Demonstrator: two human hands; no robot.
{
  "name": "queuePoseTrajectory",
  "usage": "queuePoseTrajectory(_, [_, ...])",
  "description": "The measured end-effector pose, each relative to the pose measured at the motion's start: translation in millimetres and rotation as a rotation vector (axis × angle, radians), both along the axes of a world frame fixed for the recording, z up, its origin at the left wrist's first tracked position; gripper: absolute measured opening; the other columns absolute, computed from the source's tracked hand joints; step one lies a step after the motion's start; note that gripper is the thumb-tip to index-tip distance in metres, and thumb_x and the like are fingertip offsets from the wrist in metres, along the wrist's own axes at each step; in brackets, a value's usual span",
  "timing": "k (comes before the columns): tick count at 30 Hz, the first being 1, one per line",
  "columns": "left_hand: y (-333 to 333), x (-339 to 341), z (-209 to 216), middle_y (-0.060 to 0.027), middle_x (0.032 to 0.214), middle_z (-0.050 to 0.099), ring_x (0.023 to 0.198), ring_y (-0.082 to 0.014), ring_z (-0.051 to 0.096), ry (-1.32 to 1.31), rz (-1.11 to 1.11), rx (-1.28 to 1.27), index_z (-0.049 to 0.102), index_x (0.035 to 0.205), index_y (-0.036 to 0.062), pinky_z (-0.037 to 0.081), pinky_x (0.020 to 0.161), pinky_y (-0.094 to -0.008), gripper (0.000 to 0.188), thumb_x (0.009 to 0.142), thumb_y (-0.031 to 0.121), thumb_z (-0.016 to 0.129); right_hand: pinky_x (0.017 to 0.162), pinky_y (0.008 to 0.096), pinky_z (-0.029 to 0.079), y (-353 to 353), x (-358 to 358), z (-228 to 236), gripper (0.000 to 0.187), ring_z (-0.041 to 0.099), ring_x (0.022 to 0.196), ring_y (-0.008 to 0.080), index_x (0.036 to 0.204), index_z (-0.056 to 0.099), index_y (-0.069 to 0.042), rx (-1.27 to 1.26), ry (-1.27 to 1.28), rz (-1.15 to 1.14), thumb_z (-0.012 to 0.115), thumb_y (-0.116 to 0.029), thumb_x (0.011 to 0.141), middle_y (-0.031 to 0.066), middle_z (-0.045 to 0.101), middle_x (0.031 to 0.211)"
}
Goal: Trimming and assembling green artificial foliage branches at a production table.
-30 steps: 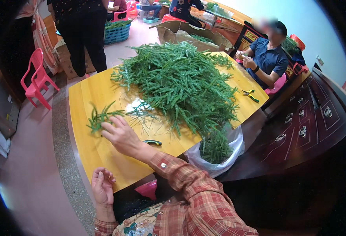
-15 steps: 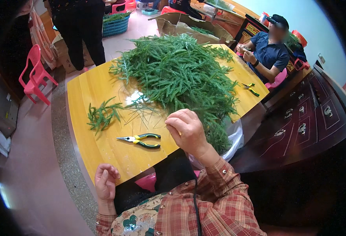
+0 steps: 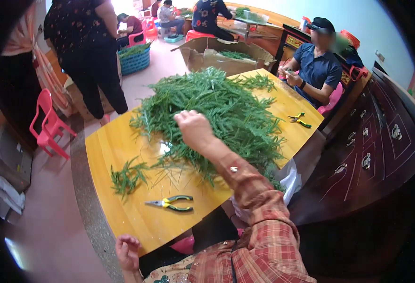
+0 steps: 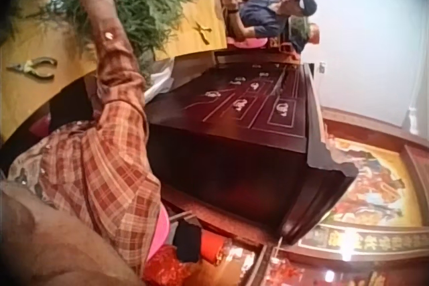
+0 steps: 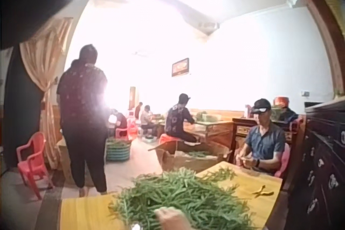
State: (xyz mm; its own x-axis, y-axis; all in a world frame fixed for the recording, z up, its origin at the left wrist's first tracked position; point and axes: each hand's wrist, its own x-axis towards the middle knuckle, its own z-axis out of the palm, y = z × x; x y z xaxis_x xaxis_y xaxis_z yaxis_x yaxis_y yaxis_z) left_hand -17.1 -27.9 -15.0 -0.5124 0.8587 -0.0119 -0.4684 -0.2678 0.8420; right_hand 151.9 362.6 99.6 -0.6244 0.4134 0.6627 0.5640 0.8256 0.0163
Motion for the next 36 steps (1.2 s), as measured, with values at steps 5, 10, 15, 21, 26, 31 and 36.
queuePoseTrajectory(5, [-2, -5, -2, -0.0069, 0.085, 0.054, 0.078, -0.0205, 0.054, 0.018, 0.045, -0.006, 0.053, 0.098, 0.0063, 0.047, 0.067, -0.0330, 0.025, 0.086, 0.025, 0.064, 0.070, 0.0335, 0.044, 34, -31, -34, 0.016, 0.056, 0.083, 0.0216, 0.088, 0.061, -0.007, 0.183, -0.110, -0.164, 0.055, -0.010, 0.074, 0.0057, 0.059, 0.086])
queuePoseTrajectory(10, [-6, -8, -3, -0.0116, 0.099, 0.060, 0.092, -0.0236, 0.059, -0.040, -0.003, -0.015, 0.056, 0.110, 0.0036, 0.048, 0.086, -0.0377, 0.020, 0.092, 0.011, 0.055, 0.071, 0.0316, 0.041, 44, -18, -34, 0.010, 0.054, 0.085, 0.0185, 0.075, 0.063, -0.010, 0.195, -0.314, -0.200, 0.054, -0.014, 0.076, 0.0038, 0.058, 0.083])
queuePoseTrajectory(15, [8, -6, -1, -0.0106, 0.095, 0.059, 0.089, -0.0218, 0.058, -0.067, -0.012, -0.076, 0.056, 0.109, 0.0041, 0.048, 0.083, -0.0345, 0.018, 0.092, 0.011, 0.055, 0.070, 0.0332, 0.041, 23, 6, -3, 0.010, 0.056, 0.078, 0.0188, 0.069, 0.063, -0.012, 0.197, -0.374, -0.126, 0.056, -0.015, 0.074, 0.0026, 0.057, 0.078])
queuePoseTrajectory(21, [34, 4, 5, -0.0066, 0.083, 0.054, 0.077, -0.0203, 0.055, 0.013, -0.031, -0.065, 0.053, 0.097, 0.0061, 0.047, 0.067, -0.0327, 0.024, 0.086, 0.024, 0.064, 0.063, 0.0331, 0.042, -11, 33, 52, 0.006, 0.057, 0.068, 0.0182, 0.070, 0.062, -0.013, -0.105, -0.700, -0.420, 0.058, -0.015, 0.074, 0.0014, 0.056, 0.074])
queuePoseTrajectory(26, [41, 9, 9, -0.0064, 0.082, 0.054, 0.077, -0.0200, 0.055, 0.030, -0.042, -0.084, 0.053, 0.097, 0.0057, 0.047, 0.067, -0.0327, 0.023, 0.086, 0.023, 0.063, 0.053, 0.0320, 0.044, -21, 65, 93, 0.004, 0.058, 0.066, 0.0198, 0.077, 0.061, -0.010, 0.269, -0.143, -0.412, 0.061, -0.013, 0.076, 0.0058, 0.058, 0.074])
queuePoseTrajectory(31, [41, 10, 12, -0.0071, 0.083, 0.056, 0.077, -0.0196, 0.055, 0.075, -0.052, -0.140, 0.054, 0.097, 0.0049, 0.048, 0.067, -0.0321, 0.018, 0.087, 0.019, 0.061, 0.056, 0.0299, 0.051, -64, 51, 113, 0.010, 0.063, 0.068, 0.0237, 0.082, 0.059, -0.004, 0.199, 0.500, 0.197, 0.064, -0.001, 0.074, 0.0093, 0.060, 0.080])
queuePoseTrajectory(36, [54, 21, 20, -0.0087, 0.086, 0.059, 0.078, -0.0186, 0.058, 0.142, -0.110, -0.252, 0.057, 0.097, 0.0013, 0.049, 0.070, -0.0310, 0.016, 0.087, 0.013, 0.060, 0.063, 0.0299, 0.054, -93, 13, 50, 0.016, 0.066, 0.076, 0.0251, 0.087, 0.062, -0.002, -0.107, 0.628, 0.572, 0.066, 0.004, 0.072, 0.0128, 0.065, 0.090])
